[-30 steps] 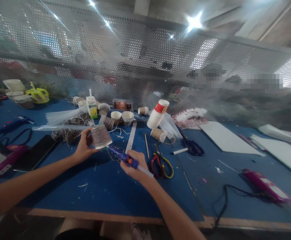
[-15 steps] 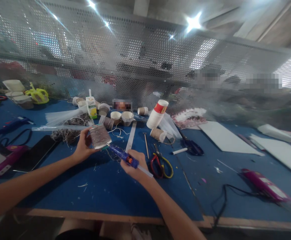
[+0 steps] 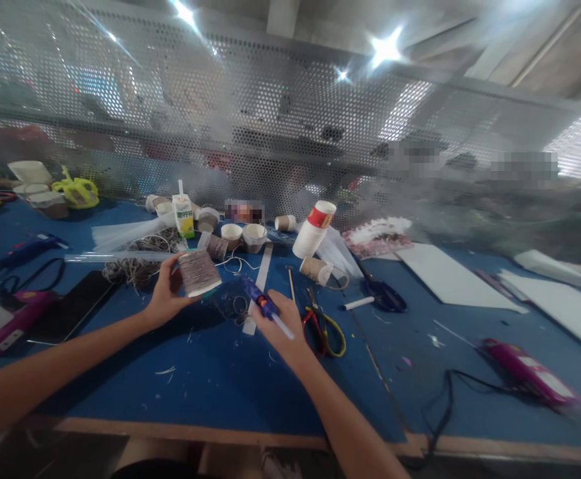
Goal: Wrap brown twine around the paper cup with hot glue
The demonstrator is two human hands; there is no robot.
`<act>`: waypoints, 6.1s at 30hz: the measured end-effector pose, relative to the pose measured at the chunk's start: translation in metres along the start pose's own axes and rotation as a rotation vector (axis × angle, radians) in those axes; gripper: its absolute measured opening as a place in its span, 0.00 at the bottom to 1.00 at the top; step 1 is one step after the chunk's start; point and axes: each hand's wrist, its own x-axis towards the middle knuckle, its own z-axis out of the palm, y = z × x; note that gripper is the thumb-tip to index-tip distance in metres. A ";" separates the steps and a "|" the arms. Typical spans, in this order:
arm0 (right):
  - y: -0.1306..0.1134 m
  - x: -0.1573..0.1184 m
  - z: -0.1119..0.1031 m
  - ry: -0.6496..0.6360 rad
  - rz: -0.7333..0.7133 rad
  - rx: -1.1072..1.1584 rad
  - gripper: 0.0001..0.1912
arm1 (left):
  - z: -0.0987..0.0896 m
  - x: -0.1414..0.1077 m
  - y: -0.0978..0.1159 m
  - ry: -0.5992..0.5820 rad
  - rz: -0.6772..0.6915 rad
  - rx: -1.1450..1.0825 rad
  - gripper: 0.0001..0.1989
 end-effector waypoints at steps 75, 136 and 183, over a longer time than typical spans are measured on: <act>-0.020 -0.007 0.037 -0.507 0.152 1.155 0.20 | 0.003 -0.001 0.028 -0.096 -0.147 0.294 0.36; -0.013 -0.015 0.001 -0.123 -0.476 0.524 0.13 | -0.005 0.004 0.011 -0.160 -0.126 0.099 0.38; -0.008 -0.006 0.013 -0.143 0.013 1.001 0.03 | 0.000 0.000 0.007 -0.166 -0.097 -0.211 0.41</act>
